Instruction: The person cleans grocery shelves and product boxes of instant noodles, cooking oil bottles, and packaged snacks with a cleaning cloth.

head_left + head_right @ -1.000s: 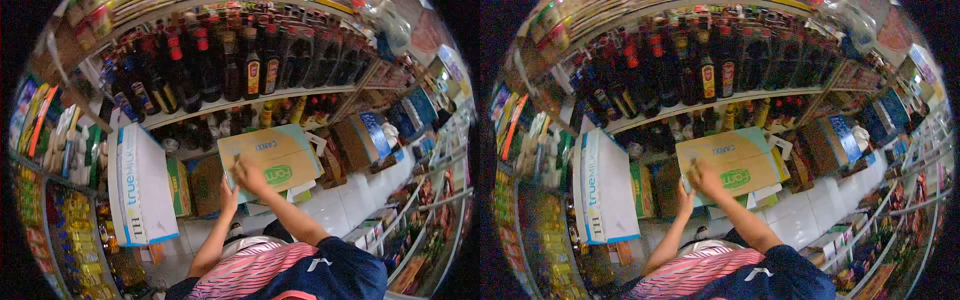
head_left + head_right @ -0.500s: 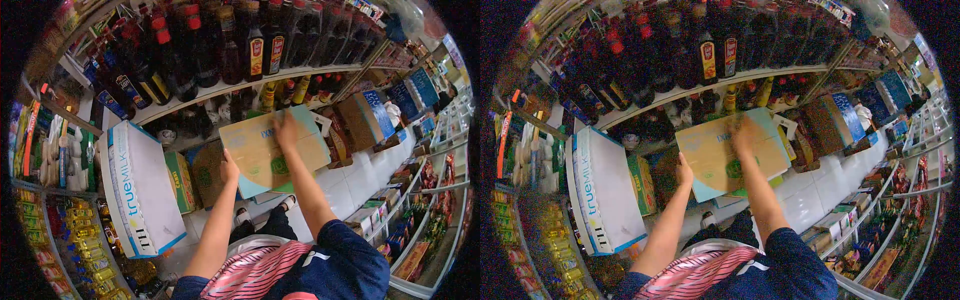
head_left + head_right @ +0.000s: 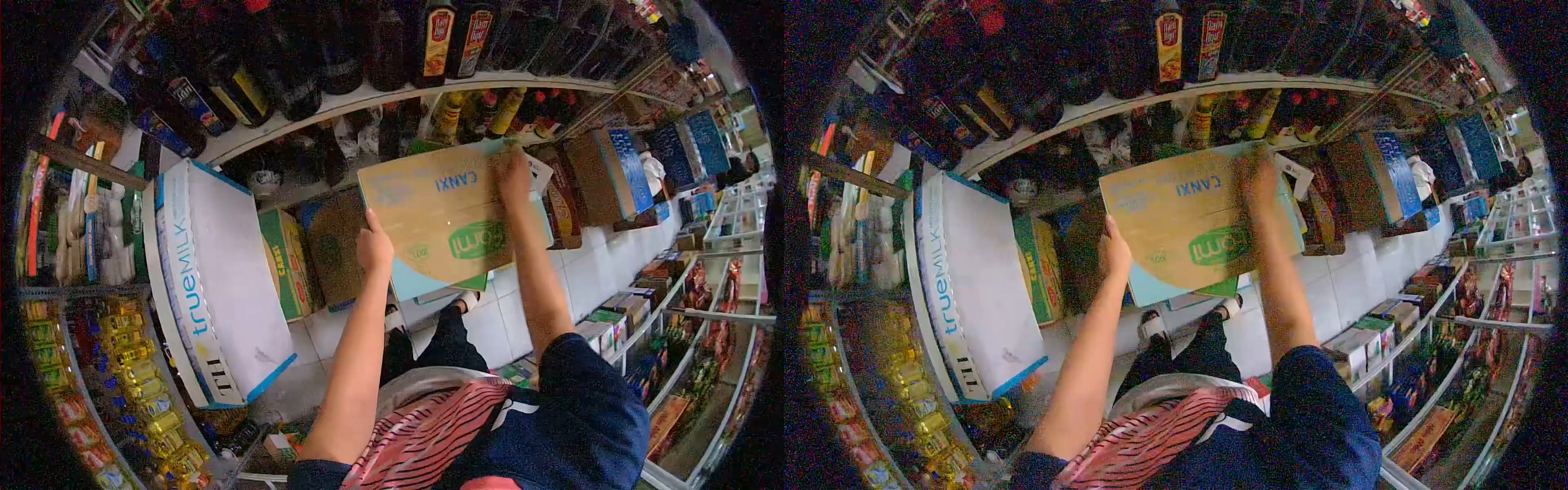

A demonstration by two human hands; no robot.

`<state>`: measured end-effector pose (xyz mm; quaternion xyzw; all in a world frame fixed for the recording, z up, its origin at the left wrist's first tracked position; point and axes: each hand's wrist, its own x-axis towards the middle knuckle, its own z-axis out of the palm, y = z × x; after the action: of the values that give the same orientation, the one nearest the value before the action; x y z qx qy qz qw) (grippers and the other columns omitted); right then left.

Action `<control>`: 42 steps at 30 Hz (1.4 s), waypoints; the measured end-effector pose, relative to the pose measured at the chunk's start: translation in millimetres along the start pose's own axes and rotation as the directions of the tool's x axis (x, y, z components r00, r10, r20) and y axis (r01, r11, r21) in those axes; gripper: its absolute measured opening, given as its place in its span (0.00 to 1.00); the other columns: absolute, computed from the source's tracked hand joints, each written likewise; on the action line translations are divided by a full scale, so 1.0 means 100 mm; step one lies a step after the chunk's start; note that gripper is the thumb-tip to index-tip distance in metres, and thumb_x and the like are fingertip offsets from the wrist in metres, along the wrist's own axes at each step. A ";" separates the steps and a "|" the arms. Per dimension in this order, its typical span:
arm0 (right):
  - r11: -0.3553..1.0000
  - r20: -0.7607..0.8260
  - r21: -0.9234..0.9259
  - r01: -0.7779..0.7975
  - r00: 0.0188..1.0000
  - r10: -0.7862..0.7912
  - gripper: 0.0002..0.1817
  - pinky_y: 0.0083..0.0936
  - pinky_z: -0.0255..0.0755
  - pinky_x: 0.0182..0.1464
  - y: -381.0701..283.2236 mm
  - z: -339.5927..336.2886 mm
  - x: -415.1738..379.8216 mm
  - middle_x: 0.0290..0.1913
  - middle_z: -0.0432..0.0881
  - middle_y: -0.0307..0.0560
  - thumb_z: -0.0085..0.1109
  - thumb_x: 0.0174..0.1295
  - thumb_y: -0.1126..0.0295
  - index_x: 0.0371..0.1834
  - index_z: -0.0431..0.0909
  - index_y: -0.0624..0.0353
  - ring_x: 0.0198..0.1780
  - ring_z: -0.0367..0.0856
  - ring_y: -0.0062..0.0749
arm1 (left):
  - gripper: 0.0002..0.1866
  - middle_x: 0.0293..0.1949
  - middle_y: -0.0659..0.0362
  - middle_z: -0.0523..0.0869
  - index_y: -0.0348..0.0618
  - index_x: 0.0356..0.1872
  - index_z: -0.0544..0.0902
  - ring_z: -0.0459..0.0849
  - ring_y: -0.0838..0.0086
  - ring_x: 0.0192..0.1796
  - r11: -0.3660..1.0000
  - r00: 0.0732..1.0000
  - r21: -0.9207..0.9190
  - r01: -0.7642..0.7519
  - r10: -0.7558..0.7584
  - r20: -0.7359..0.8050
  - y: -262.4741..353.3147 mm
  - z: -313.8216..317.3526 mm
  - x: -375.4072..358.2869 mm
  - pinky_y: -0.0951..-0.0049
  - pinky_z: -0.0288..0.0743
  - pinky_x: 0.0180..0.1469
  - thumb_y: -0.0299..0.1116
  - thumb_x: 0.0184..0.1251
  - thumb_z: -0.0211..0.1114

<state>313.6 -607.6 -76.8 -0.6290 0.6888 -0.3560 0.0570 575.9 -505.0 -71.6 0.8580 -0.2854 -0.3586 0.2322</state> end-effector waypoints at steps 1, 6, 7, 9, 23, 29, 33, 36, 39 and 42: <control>0.981 -0.112 -0.058 0.186 0.975 -0.192 0.22 0.37 0.66 0.46 0.31 0.00 0.06 0.44 0.74 0.64 0.50 0.57 0.60 0.47 0.69 0.69 0.46 0.72 0.54 | 0.40 0.39 0.39 0.77 0.28 0.40 0.76 0.75 0.47 0.44 1.000 1.000 0.014 -0.005 0.005 0.019 0.02 -0.02 0.01 0.54 0.66 0.47 0.60 0.62 0.29; 0.991 0.022 -0.001 -0.133 0.991 0.133 0.24 0.35 0.62 0.52 -0.34 -0.14 -0.34 0.50 0.71 0.61 0.50 0.57 0.59 0.50 0.68 0.67 0.51 0.70 0.49 | 0.41 0.39 0.39 0.78 0.28 0.38 0.76 0.75 0.48 0.44 0.998 0.998 -0.026 -0.052 0.051 -0.029 0.01 0.01 0.00 0.53 0.67 0.46 0.61 0.62 0.29; 0.987 0.123 0.082 -0.136 0.984 0.126 0.24 0.35 0.62 0.53 -0.65 -0.08 -0.47 0.50 0.70 0.60 0.52 0.56 0.61 0.51 0.67 0.66 0.52 0.68 0.50 | 0.41 0.39 0.39 0.78 0.28 0.38 0.77 0.75 0.47 0.44 0.999 0.999 -0.018 -0.027 0.026 -0.032 0.00 0.02 0.02 0.53 0.67 0.46 0.61 0.62 0.29; 0.988 0.274 0.142 -0.060 0.961 0.019 0.26 0.38 0.60 0.53 -1.12 0.09 -0.95 0.50 0.69 0.63 0.55 0.51 0.64 0.52 0.64 0.65 0.52 0.66 0.54 | 0.41 0.39 0.39 0.78 0.28 0.37 0.77 0.75 0.47 0.43 1.000 1.000 0.004 -0.006 0.006 -0.028 -0.02 0.05 0.06 0.53 0.66 0.46 0.62 0.61 0.29; 0.999 -0.096 -0.054 -0.007 0.995 0.002 0.22 0.37 0.62 0.53 0.47 -0.70 -0.92 0.50 0.71 0.59 0.57 0.51 0.69 0.50 0.68 0.65 0.51 0.69 0.52 | 0.47 0.60 0.43 0.60 0.29 0.59 0.57 0.60 0.55 0.61 0.993 0.991 -0.104 0.060 -0.047 0.124 -0.08 0.04 0.15 0.60 0.54 0.60 0.67 0.57 0.29; 0.796 0.355 0.470 0.381 0.744 -0.566 0.28 0.37 0.62 0.54 -0.78 -0.37 -1.56 0.52 0.70 0.55 0.59 0.38 0.74 0.49 0.69 0.60 0.55 0.66 0.46 | 0.35 0.49 0.57 0.75 0.36 0.51 0.71 0.72 0.70 0.48 0.847 0.983 -0.501 -0.177 0.172 -0.057 -0.26 0.14 0.28 0.73 0.65 0.51 0.61 0.59 0.44; 0.701 0.331 0.604 0.378 0.681 -0.653 0.27 0.38 0.59 0.57 -0.64 -0.31 -1.53 0.54 0.68 0.55 0.56 0.40 0.75 0.50 0.69 0.61 0.57 0.64 0.45 | 0.34 0.53 0.56 0.71 0.36 0.55 0.67 0.68 0.71 0.54 0.687 0.973 -0.726 0.037 0.140 0.182 -0.48 0.13 0.57 0.73 0.63 0.54 0.58 0.60 0.46; 0.811 0.434 0.549 0.205 0.759 -0.485 0.26 0.39 0.55 0.60 -0.13 -0.56 -1.08 0.55 0.68 0.55 0.54 0.42 0.75 0.50 0.69 0.61 0.59 0.62 0.45 | 0.33 0.54 0.58 0.69 0.38 0.57 0.64 0.69 0.71 0.54 0.679 0.959 -0.734 -0.025 0.224 0.175 -0.40 0.09 0.40 0.73 0.62 0.54 0.56 0.61 0.47; 0.889 0.310 0.420 0.181 0.892 -0.329 0.25 0.37 0.57 0.59 0.68 -0.76 -0.68 0.56 0.67 0.55 0.58 0.41 0.74 0.48 0.71 0.60 0.59 0.63 0.45 | 0.31 0.55 0.57 0.68 0.38 0.58 0.63 0.68 0.72 0.55 0.777 0.990 -0.629 0.030 0.064 0.127 -0.16 0.04 0.21 0.73 0.62 0.55 0.53 0.63 0.46; 0.834 0.331 0.547 -0.079 0.935 -0.129 0.24 0.34 0.58 0.58 1.04 -0.89 -0.57 0.55 0.68 0.56 0.60 0.43 0.71 0.48 0.72 0.61 0.57 0.65 0.45 | 0.28 0.57 0.53 0.67 0.37 0.58 0.63 0.67 0.66 0.56 0.914 0.979 -0.354 -0.199 0.197 -0.042 -0.11 0.03 0.12 0.71 0.60 0.58 0.47 0.63 0.49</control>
<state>192.4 -523.5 -89.9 -0.6483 0.5265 -0.4208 0.3542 584.1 -505.0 -86.0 0.7692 -0.3005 -0.3766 0.4198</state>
